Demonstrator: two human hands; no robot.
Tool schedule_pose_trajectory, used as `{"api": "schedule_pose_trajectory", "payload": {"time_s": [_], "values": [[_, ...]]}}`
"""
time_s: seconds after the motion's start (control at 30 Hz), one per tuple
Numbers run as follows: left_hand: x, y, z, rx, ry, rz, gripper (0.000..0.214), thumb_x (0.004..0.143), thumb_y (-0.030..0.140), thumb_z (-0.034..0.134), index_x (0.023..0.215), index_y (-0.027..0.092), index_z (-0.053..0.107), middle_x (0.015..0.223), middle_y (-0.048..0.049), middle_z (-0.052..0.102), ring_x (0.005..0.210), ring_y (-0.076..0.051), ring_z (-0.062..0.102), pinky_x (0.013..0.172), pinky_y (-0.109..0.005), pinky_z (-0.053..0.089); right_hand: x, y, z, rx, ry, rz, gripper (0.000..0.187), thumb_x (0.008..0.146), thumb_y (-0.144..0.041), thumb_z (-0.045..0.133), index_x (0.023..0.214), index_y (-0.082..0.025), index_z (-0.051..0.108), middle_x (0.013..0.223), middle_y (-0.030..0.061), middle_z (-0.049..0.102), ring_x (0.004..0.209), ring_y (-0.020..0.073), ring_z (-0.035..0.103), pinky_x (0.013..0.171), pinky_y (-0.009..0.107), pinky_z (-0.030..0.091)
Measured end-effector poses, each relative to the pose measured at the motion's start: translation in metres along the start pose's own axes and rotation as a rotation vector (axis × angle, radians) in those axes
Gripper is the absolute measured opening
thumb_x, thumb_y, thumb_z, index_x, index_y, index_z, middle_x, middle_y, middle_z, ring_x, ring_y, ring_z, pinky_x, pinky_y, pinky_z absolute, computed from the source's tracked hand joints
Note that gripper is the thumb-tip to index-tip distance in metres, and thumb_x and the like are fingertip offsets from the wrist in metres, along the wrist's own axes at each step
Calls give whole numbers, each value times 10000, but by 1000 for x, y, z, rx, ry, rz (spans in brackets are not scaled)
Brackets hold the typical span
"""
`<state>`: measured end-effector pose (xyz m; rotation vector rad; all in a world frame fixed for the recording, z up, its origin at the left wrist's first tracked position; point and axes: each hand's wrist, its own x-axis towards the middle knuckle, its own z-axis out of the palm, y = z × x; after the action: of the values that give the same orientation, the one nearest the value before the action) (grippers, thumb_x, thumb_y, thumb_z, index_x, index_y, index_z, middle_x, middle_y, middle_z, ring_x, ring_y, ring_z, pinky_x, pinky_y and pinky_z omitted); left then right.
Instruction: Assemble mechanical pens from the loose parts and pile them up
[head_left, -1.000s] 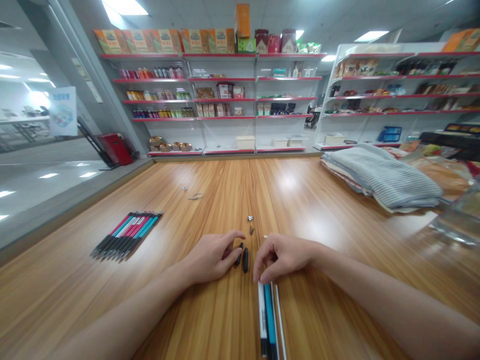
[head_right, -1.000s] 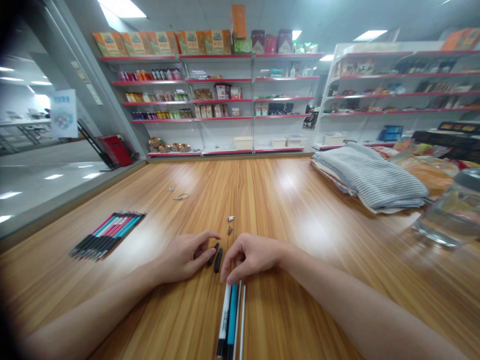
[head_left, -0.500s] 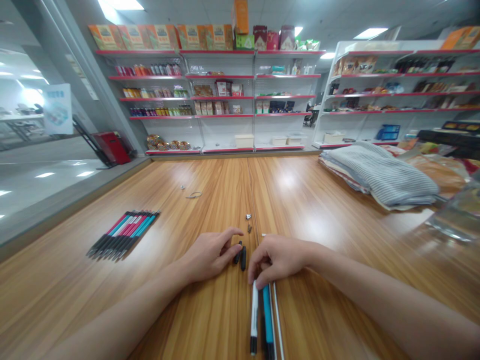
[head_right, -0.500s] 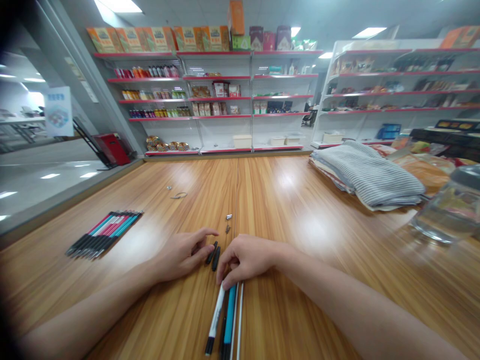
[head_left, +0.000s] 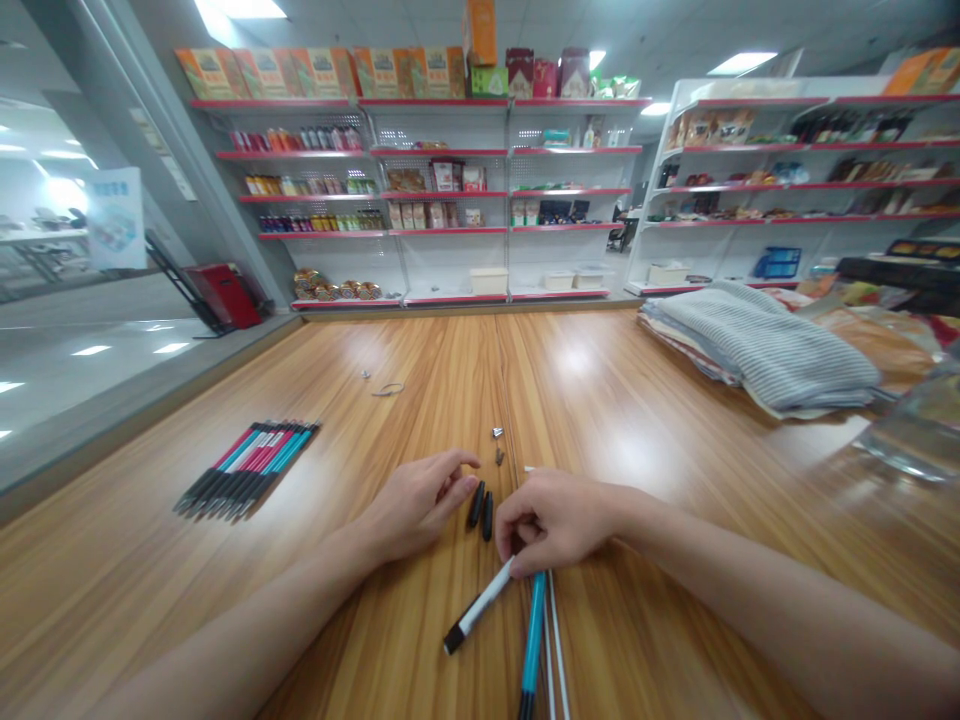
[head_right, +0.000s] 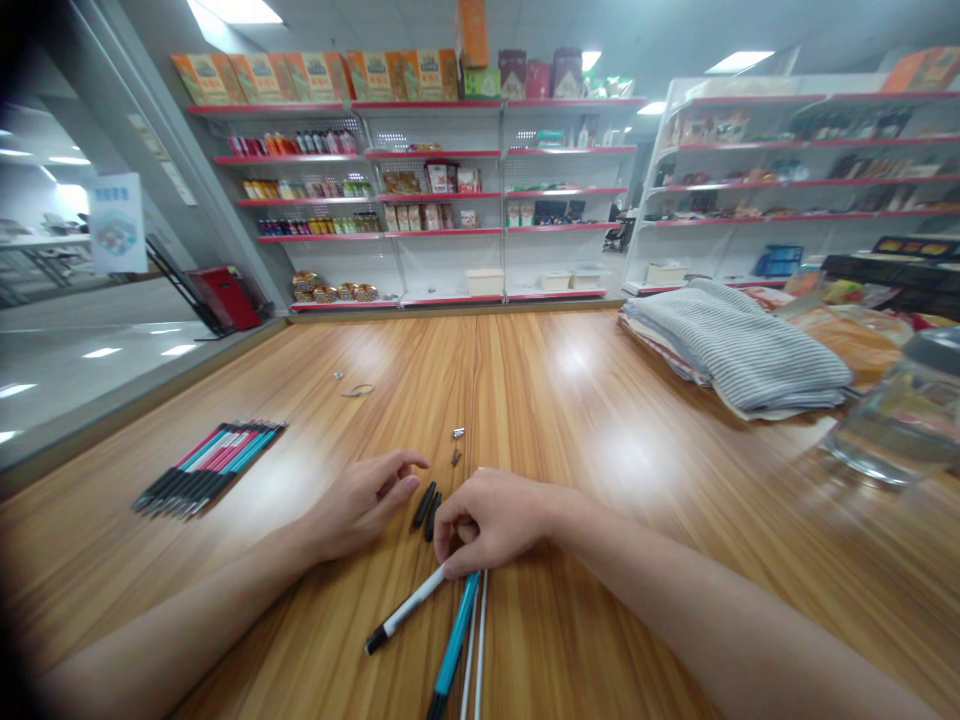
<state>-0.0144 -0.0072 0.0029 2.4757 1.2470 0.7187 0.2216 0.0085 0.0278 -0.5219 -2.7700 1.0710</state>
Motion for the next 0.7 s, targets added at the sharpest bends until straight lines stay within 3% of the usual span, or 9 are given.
{"api": "schedule_pose_trajectory", "payload": {"time_s": [0.2, 0.4, 0.47, 0.57, 0.7], "values": [[0, 0, -1, -5, 21, -2, 239, 951, 316, 401, 1116, 201, 531, 823, -10, 603, 748, -140, 568, 679, -246, 410, 3, 2, 1, -31, -12, 31, 199, 745, -311, 713, 883, -170, 694, 568, -56, 550, 504, 63, 487, 509, 165, 333], [-4, -2, -4, -86, 111, 109, 215, 947, 226, 392, 1024, 175, 586, 895, -44, 607, 834, -147, 570, 753, -259, 413, 3, 2, 1, -70, 31, 33, 93, 809, -207, 614, 887, -166, 645, 681, -22, 620, 601, 91, 533, 567, 182, 361], [-8, -5, -4, -143, 178, 123, 228, 948, 210, 379, 1016, 164, 592, 800, -36, 584, 742, -137, 553, 694, -249, 411, 3, 8, 3, -10, 116, 39, 90, 830, -171, 565, 904, -157, 615, 689, -16, 607, 610, 94, 526, 569, 183, 367], [-13, -11, -2, -229, 269, 135, 268, 958, 215, 349, 1065, 163, 588, 687, -10, 527, 620, -121, 502, 605, -237, 386, 4, 22, 5, 64, 370, 70, 97, 893, -199, 483, 897, -151, 567, 619, -35, 510, 551, 88, 449, 532, 188, 342], [-11, -12, 1, -223, 286, 178, 273, 918, 210, 475, 1171, 177, 572, 754, -23, 562, 632, -113, 516, 596, -226, 398, 6, 41, 6, 95, 614, 126, 280, 970, -329, 369, 811, -162, 528, 587, -39, 429, 516, 91, 389, 505, 206, 299]]}}
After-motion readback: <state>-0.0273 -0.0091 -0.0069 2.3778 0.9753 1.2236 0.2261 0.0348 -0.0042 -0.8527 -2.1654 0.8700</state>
